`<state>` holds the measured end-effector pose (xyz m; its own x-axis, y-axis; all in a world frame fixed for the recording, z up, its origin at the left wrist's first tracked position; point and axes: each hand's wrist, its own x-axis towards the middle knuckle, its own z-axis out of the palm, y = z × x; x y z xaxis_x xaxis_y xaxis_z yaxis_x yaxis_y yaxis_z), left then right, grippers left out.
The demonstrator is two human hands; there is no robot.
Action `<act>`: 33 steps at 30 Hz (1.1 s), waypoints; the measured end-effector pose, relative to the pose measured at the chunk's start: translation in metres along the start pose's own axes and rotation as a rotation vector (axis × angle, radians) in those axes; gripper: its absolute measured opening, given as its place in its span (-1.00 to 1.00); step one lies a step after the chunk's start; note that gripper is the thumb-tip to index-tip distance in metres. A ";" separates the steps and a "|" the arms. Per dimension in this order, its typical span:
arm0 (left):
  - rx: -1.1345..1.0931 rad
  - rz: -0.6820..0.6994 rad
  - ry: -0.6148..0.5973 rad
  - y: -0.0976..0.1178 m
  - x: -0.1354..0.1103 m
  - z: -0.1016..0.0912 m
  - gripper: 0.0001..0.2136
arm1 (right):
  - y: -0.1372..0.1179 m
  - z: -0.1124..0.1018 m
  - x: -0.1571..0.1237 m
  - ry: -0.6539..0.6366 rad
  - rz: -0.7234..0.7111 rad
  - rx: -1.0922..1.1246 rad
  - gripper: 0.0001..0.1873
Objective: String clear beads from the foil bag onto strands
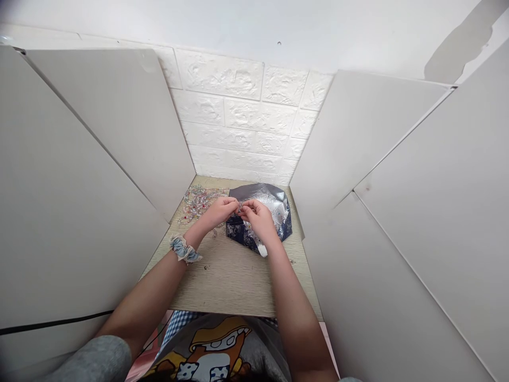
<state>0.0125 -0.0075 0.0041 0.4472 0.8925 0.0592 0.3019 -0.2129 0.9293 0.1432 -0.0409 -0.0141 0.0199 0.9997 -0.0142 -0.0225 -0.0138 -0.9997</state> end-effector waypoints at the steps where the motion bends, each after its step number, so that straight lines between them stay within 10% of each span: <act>1: 0.004 -0.001 0.000 0.000 0.000 0.000 -0.83 | 0.000 0.000 0.000 0.000 -0.004 -0.007 -0.82; 33: 0.025 0.013 0.007 -0.003 0.002 -0.001 -0.83 | 0.001 0.000 -0.001 0.018 -0.026 -0.040 -0.81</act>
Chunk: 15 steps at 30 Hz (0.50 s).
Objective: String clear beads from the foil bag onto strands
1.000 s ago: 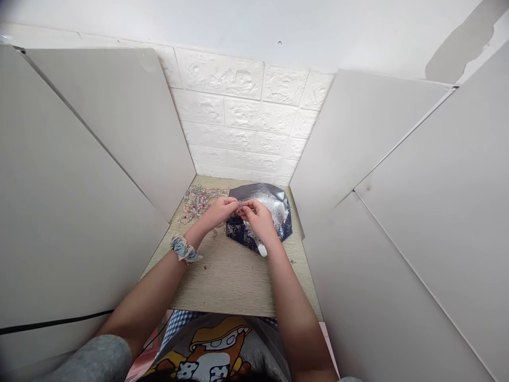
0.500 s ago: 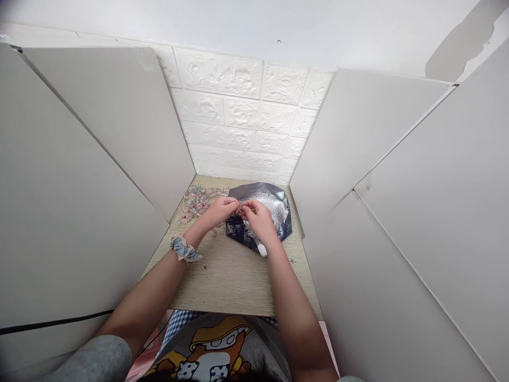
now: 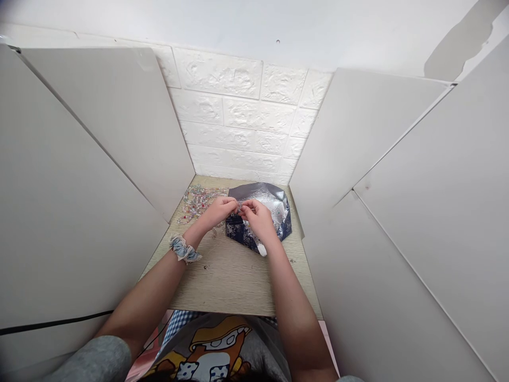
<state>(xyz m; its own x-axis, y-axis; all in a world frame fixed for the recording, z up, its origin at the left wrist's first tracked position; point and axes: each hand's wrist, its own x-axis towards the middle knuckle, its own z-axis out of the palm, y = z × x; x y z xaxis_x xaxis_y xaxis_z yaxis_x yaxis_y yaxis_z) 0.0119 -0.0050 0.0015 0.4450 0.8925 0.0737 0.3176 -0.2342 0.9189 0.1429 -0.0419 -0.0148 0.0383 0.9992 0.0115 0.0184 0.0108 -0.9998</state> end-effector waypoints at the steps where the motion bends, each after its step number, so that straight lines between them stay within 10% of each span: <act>1: 0.004 0.003 0.000 -0.001 0.000 0.000 -0.83 | 0.000 0.000 0.000 0.000 0.001 -0.005 -0.82; 15: 0.028 -0.015 -0.033 -0.005 0.001 0.000 -0.81 | -0.002 0.001 -0.001 -0.006 -0.018 -0.059 -0.84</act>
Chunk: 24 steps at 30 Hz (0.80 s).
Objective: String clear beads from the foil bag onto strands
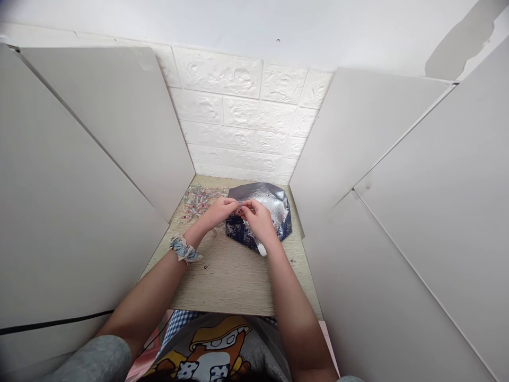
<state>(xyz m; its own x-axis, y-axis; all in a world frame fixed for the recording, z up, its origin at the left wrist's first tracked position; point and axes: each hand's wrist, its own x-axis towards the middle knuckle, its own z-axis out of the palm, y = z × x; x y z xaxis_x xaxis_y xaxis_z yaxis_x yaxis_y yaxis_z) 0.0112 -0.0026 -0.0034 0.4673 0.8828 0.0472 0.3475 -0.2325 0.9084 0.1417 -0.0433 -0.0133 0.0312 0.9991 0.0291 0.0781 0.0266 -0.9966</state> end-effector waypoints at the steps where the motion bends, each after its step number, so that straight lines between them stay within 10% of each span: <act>1: 0.000 0.000 -0.001 -0.001 0.000 0.000 -0.81 | -0.001 0.000 0.000 -0.003 -0.006 -0.004 -0.84; 17: 0.002 0.013 -0.019 0.001 0.000 0.000 -0.80 | 0.005 0.000 0.002 0.015 -0.070 0.045 -0.86; 24: -0.017 0.039 -0.017 0.002 0.000 0.000 -0.80 | 0.006 -0.005 0.001 0.081 -0.198 -0.287 -0.82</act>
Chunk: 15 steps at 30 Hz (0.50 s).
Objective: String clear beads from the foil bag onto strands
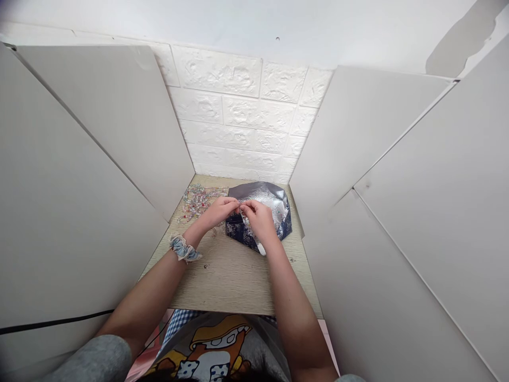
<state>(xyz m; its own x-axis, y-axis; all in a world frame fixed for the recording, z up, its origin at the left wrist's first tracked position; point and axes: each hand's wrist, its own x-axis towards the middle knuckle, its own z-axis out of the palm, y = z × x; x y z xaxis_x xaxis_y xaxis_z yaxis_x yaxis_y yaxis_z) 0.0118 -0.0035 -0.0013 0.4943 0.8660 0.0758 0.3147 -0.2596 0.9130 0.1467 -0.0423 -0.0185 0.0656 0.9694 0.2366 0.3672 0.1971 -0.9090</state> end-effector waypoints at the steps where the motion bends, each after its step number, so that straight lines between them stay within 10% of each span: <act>1: -0.001 0.000 0.000 0.001 0.000 0.000 -0.81 | -0.001 -0.001 0.000 0.006 -0.029 -0.061 -0.81; 15: -0.243 -0.035 -0.057 0.007 -0.005 0.001 -0.68 | -0.007 -0.002 -0.002 0.104 -0.466 -0.429 -0.80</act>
<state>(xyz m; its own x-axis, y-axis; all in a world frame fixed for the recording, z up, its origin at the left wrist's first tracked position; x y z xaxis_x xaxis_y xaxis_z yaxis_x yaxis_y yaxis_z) 0.0122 -0.0097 0.0040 0.5338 0.8452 0.0263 0.1315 -0.1137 0.9848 0.1460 -0.0463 -0.0123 -0.1093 0.7725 0.6256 0.7163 0.4975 -0.4893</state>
